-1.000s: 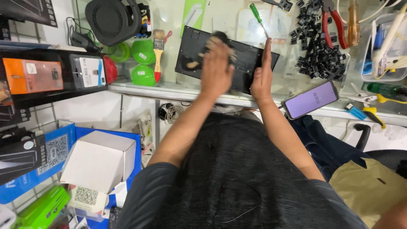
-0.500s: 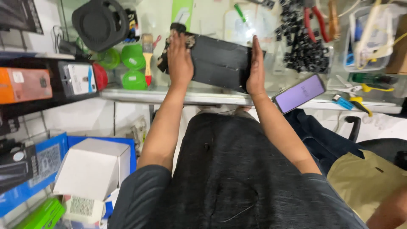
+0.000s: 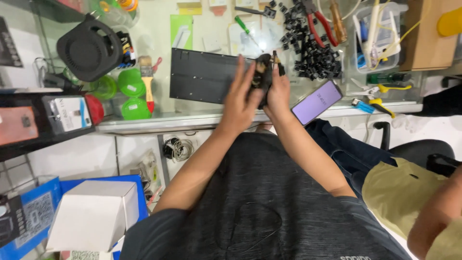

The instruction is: Cleaning a computer component using a brush, cloth, and air blower on a repair bench.

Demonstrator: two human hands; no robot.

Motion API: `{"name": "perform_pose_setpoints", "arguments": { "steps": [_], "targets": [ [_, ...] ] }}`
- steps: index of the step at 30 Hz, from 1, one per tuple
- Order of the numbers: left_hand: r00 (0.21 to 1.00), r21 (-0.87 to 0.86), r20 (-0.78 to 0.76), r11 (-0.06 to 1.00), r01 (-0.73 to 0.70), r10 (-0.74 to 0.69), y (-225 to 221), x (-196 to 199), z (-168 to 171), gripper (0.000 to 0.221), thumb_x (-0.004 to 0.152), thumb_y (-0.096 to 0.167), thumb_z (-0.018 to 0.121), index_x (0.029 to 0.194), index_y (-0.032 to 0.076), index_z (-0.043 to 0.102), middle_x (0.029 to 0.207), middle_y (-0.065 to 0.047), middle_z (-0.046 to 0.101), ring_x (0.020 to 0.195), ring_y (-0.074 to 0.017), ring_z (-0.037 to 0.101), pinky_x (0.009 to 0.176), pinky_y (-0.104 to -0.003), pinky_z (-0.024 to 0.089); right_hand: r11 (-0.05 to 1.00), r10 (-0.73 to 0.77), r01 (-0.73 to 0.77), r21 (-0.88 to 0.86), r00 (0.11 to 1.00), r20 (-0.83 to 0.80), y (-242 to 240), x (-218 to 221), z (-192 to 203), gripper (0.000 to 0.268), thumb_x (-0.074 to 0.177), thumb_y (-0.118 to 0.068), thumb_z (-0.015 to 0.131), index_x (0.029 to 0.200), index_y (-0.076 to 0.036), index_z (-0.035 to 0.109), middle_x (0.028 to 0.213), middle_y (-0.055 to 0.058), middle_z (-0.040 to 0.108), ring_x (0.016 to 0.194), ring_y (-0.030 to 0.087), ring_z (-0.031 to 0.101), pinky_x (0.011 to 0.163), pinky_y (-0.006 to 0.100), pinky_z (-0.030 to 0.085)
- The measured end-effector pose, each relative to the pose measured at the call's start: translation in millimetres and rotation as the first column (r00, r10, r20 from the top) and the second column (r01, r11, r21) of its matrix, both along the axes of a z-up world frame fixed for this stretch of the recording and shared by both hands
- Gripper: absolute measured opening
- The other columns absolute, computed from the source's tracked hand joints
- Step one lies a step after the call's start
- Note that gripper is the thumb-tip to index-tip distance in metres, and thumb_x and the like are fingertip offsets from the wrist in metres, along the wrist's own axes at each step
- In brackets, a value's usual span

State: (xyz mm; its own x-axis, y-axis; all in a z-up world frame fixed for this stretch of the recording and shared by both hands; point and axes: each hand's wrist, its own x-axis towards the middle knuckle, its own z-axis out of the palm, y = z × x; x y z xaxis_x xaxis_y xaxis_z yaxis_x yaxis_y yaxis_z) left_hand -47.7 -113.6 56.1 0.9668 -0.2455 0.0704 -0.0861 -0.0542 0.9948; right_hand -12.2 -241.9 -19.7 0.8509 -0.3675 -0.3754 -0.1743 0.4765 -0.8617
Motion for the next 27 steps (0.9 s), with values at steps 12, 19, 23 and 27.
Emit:
{"name": "perform_pose_setpoints", "arguments": {
  "steps": [12,19,23,27],
  "targets": [
    [0.979,0.067,-0.116,0.985,-0.158,0.165,6,-25,-4,0.053,0.113,0.037,0.036,0.157,0.009,0.041,0.147,-0.018,0.060,0.135,-0.0336,0.058,0.114,-0.052,0.045,0.993,0.114,-0.114,-0.011,0.993,0.005,-34,28,5,0.051,0.096,-0.036,0.063,0.060,-0.001,0.063,0.049,0.015,0.048,0.040,0.025,0.053,0.038,0.032,0.039],
    [0.848,-0.394,-0.527,0.868,-0.304,0.057,-13,-9,31,0.069,0.109,0.056,0.047,0.164,0.024,0.020,0.164,-0.016,0.023,0.140,-0.0464,0.031,0.102,-0.063,0.036,0.798,0.511,-0.525,-0.295,0.850,-0.132,-3,15,92,0.075,0.090,-0.071,0.024,0.121,-0.007,0.050,0.114,0.020,0.047,0.103,0.038,0.038,0.084,0.048,0.015],
    [0.861,-0.128,-0.373,0.900,-0.416,0.345,5,-9,-8,0.045,0.106,0.002,0.050,0.151,0.005,0.051,0.144,-0.035,0.054,0.135,-0.0429,0.053,0.112,-0.053,0.045,0.490,0.794,-0.619,-0.614,0.608,0.021,-25,-10,77,0.071,0.116,-0.046,0.016,0.162,0.006,-0.001,0.158,0.037,0.040,0.151,0.054,0.027,0.126,0.060,0.010],
    [0.700,0.235,-0.515,0.866,-0.440,0.495,32,6,-44,0.074,0.108,0.033,0.059,0.163,0.003,0.019,0.164,-0.031,0.025,0.154,-0.0433,0.022,0.124,-0.057,0.022,0.318,0.566,-0.438,-0.841,0.799,-0.203,-53,-46,45,0.049,0.104,-0.007,0.060,0.150,0.002,0.047,0.145,0.027,0.055,0.138,0.046,0.047,0.119,0.054,0.030]
  ]
}}
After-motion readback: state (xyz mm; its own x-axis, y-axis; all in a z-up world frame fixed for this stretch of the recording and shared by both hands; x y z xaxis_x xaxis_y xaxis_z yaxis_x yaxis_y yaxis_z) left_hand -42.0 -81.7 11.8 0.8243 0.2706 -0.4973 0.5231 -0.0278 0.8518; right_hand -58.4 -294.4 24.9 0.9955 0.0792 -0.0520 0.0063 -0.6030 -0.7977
